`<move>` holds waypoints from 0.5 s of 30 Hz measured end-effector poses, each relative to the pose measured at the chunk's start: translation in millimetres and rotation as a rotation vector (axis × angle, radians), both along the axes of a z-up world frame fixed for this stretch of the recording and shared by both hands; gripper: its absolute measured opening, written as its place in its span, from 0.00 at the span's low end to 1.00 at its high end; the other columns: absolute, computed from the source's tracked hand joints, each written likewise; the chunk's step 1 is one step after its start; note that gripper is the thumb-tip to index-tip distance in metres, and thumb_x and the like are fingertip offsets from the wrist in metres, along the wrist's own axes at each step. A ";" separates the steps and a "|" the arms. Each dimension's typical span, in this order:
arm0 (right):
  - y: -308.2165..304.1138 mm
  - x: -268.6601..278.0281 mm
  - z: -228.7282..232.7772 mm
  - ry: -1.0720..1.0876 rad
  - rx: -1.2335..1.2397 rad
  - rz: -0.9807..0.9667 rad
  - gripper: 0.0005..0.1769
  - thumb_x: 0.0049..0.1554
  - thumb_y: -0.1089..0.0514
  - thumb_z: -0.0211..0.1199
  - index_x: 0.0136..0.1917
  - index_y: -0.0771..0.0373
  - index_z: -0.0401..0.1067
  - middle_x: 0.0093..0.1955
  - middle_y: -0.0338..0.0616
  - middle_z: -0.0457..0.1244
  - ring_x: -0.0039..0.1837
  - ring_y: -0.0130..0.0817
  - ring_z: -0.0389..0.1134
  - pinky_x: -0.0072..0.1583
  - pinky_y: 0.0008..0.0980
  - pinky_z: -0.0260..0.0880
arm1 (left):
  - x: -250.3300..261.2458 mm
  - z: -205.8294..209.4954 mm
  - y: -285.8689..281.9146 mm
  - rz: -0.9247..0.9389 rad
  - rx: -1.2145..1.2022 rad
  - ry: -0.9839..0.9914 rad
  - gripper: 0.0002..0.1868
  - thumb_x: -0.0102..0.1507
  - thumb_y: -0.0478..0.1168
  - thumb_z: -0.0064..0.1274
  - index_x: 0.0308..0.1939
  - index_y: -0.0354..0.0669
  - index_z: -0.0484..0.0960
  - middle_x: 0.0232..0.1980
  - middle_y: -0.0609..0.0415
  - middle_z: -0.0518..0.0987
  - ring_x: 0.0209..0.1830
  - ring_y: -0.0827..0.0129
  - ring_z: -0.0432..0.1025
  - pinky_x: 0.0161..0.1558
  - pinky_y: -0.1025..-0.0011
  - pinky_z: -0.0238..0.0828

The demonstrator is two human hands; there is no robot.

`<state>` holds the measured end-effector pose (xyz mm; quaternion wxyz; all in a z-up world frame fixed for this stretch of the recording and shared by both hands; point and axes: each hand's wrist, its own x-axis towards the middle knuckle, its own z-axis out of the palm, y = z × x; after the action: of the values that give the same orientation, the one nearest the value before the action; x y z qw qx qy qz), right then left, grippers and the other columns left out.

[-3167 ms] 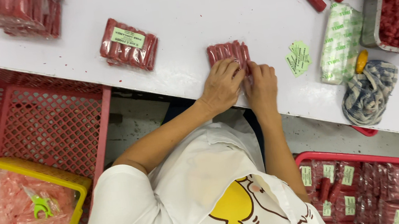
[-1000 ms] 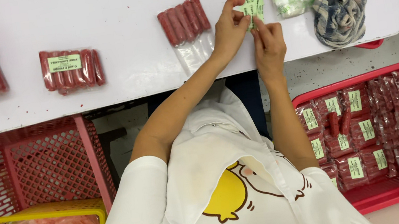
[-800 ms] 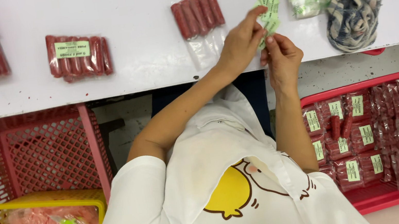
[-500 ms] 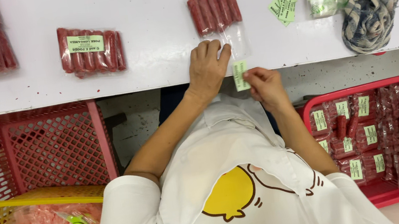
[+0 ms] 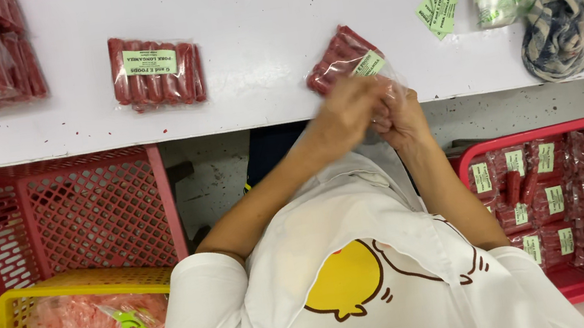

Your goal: The person packages sausages by hand into plastic bags, applies a green adhesive label to each bag, and places the finished packs into a red crate.

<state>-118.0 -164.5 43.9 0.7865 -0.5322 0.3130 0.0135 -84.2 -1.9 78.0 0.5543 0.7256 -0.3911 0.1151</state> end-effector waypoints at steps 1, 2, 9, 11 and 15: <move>6.9 0.0 9.2 0.002 0.003 -0.006 0.11 0.62 0.56 0.66 0.40 0.63 0.73 0.19 0.38 0.48 0.19 0.25 0.46 0.23 0.22 0.46 | 11.5 -19.6 9.4 -0.006 0.003 0.002 0.09 0.71 0.34 0.43 0.51 0.37 0.78 0.51 0.44 0.71 0.48 0.47 0.67 0.49 0.62 0.70; 13.1 2.6 18.7 -0.011 -0.036 -0.008 0.10 0.61 0.56 0.69 0.44 0.65 0.75 0.20 0.40 0.49 0.19 0.26 0.47 0.23 0.23 0.46 | 26.0 -38.7 17.9 0.124 0.163 -0.044 0.16 0.64 0.39 0.55 0.56 0.43 0.78 0.57 0.43 0.70 0.53 0.44 0.67 0.50 0.56 0.70; 16.6 11.9 31.5 0.004 -0.197 0.079 0.15 0.62 0.57 0.67 0.58 0.69 0.75 0.21 0.44 0.52 0.19 0.27 0.50 0.22 0.25 0.48 | 26.5 -39.1 30.2 0.197 0.541 -0.070 0.15 0.67 0.47 0.54 0.56 0.53 0.81 0.65 0.38 0.67 0.61 0.35 0.67 0.50 0.49 0.71; 0.8 6.3 24.9 -0.038 -0.202 0.108 0.16 0.64 0.59 0.62 0.64 0.67 0.71 0.21 0.45 0.52 0.19 0.28 0.50 0.22 0.25 0.48 | 32.9 -39.1 27.1 0.188 0.611 -0.031 0.14 0.65 0.48 0.57 0.54 0.55 0.82 0.65 0.42 0.66 0.63 0.38 0.66 0.51 0.49 0.72; -30.4 -18.3 25.7 -0.199 -0.195 0.227 0.25 0.69 0.62 0.51 0.77 0.63 0.56 0.26 0.43 0.57 0.20 0.23 0.51 0.23 0.21 0.47 | 46.2 -29.2 11.0 0.250 0.650 0.024 0.09 0.63 0.49 0.61 0.39 0.50 0.86 0.57 0.45 0.71 0.62 0.41 0.66 0.51 0.49 0.72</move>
<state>-136.3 -194.8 69.5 0.7516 -0.6367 0.1713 0.0193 -37.9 9.1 48.8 0.2803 0.9078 -0.3089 0.0428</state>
